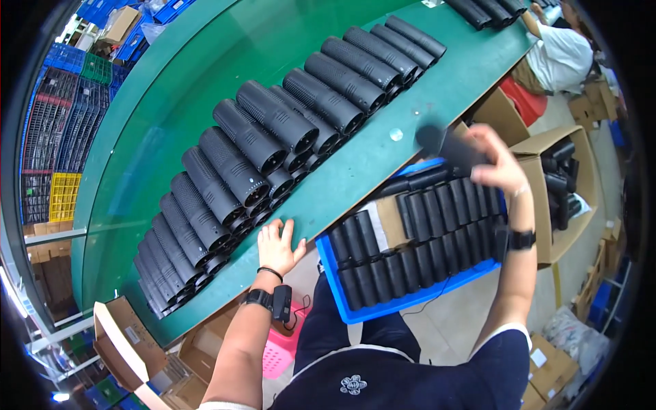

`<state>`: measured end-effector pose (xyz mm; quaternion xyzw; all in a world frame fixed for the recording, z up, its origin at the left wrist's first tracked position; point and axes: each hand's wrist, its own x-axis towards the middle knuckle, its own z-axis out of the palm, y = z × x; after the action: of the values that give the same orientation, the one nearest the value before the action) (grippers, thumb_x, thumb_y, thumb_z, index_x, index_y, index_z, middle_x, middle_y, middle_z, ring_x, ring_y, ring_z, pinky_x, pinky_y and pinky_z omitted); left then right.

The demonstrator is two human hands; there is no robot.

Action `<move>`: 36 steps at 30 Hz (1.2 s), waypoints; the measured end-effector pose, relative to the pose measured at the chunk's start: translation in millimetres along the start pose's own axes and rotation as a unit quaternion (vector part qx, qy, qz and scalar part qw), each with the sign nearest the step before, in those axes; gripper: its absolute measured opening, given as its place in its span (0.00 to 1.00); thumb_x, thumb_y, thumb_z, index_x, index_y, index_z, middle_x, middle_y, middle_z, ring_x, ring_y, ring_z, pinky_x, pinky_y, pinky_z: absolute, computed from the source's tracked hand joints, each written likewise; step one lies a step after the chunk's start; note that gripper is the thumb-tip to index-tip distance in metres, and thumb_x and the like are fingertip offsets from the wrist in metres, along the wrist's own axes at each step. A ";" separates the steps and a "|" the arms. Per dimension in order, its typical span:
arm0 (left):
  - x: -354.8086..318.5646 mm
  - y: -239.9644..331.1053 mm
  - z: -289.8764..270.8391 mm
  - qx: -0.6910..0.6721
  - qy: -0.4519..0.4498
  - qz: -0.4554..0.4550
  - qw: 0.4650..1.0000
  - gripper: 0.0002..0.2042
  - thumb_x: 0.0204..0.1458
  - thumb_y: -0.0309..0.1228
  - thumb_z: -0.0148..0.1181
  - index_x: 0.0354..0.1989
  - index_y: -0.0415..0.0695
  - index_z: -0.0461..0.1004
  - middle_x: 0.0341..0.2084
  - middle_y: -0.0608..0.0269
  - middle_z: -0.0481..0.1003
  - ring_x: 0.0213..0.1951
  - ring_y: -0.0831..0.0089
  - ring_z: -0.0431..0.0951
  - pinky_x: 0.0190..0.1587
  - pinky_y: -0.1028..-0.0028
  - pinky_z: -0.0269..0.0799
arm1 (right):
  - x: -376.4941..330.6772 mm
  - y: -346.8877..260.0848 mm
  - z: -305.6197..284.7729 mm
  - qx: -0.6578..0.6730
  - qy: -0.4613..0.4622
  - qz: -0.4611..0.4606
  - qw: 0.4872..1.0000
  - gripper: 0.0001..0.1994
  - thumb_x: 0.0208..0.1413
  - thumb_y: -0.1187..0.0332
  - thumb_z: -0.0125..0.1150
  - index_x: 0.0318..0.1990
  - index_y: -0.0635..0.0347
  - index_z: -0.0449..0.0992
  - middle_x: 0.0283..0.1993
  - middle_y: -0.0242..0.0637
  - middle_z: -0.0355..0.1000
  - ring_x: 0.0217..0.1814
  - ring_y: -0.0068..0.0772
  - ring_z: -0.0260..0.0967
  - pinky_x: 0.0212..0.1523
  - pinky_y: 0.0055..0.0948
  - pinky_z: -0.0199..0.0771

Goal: The person picks up a black cylinder from the table, fits a cap onto its end, and places it into a blue tray, repeating this process for several items.

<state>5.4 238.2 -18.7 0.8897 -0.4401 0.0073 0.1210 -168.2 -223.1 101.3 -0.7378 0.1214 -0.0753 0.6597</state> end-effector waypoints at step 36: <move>1.0 4.8 15.0 -0.008 0.003 0.012 1.000 0.27 0.41 0.42 0.62 0.50 0.44 0.67 0.40 0.52 0.63 0.40 0.53 0.64 0.44 0.59 0.62 | -21.3 372.7 272.5 -0.316 0.003 0.372 0.873 0.43 0.42 0.61 0.68 0.65 0.59 0.50 0.55 0.57 0.66 0.57 0.57 0.65 0.58 0.44 0.66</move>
<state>0.9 231.2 -32.2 0.8832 -0.4508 0.0077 0.1288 -144.4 5.8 -299.4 -0.8069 0.4061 0.2156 0.3708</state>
